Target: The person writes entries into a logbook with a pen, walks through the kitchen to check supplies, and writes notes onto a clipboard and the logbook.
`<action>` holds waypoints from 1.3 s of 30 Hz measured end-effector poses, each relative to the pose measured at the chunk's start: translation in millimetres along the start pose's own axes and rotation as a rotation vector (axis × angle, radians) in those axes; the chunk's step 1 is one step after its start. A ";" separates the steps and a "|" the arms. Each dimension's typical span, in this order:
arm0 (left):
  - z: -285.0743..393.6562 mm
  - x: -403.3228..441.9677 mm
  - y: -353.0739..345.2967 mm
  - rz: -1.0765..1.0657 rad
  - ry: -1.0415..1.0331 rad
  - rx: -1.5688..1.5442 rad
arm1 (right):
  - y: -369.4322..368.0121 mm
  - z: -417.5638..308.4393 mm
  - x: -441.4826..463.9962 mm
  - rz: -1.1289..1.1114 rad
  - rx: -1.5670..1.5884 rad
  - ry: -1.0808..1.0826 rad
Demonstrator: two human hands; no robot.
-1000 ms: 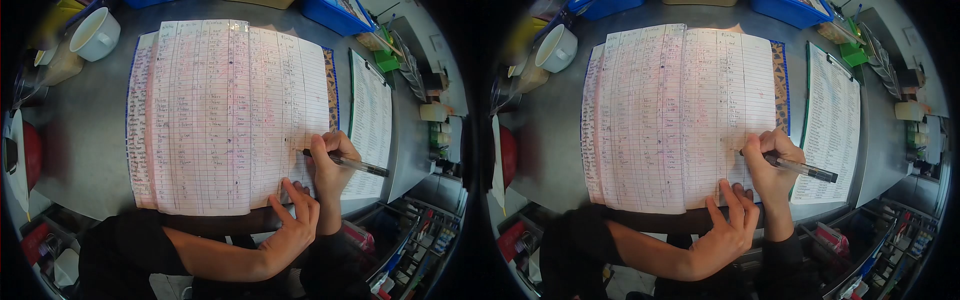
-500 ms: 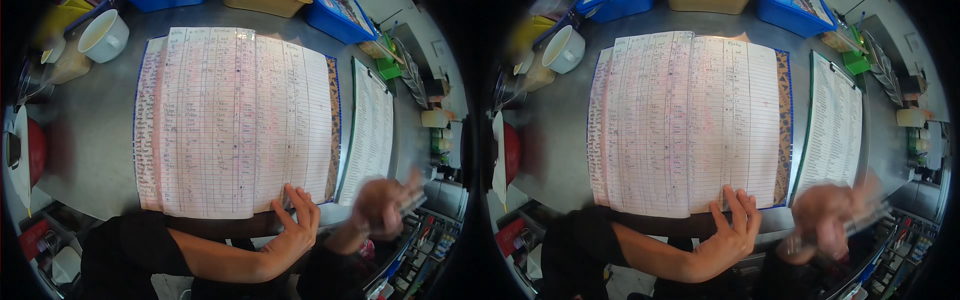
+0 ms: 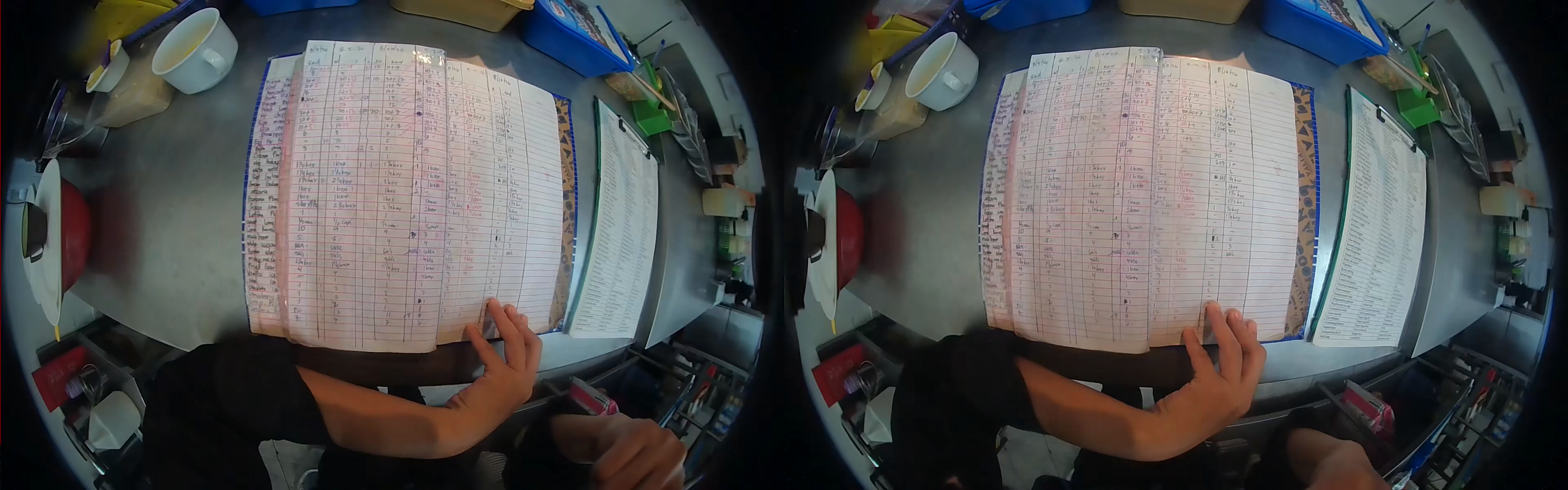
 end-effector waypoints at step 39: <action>-2.6 0.6 1.4 0.015 -0.008 -0.054 | 121.4 117.4 -119.9 0.577 -0.811 -0.794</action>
Point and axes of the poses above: each hand's wrist, its own x-axis towards the middle knuckle, its own y-axis out of the back of the hand, z = x × y, the point moved 9 cm from there along x, towards the middle knuckle
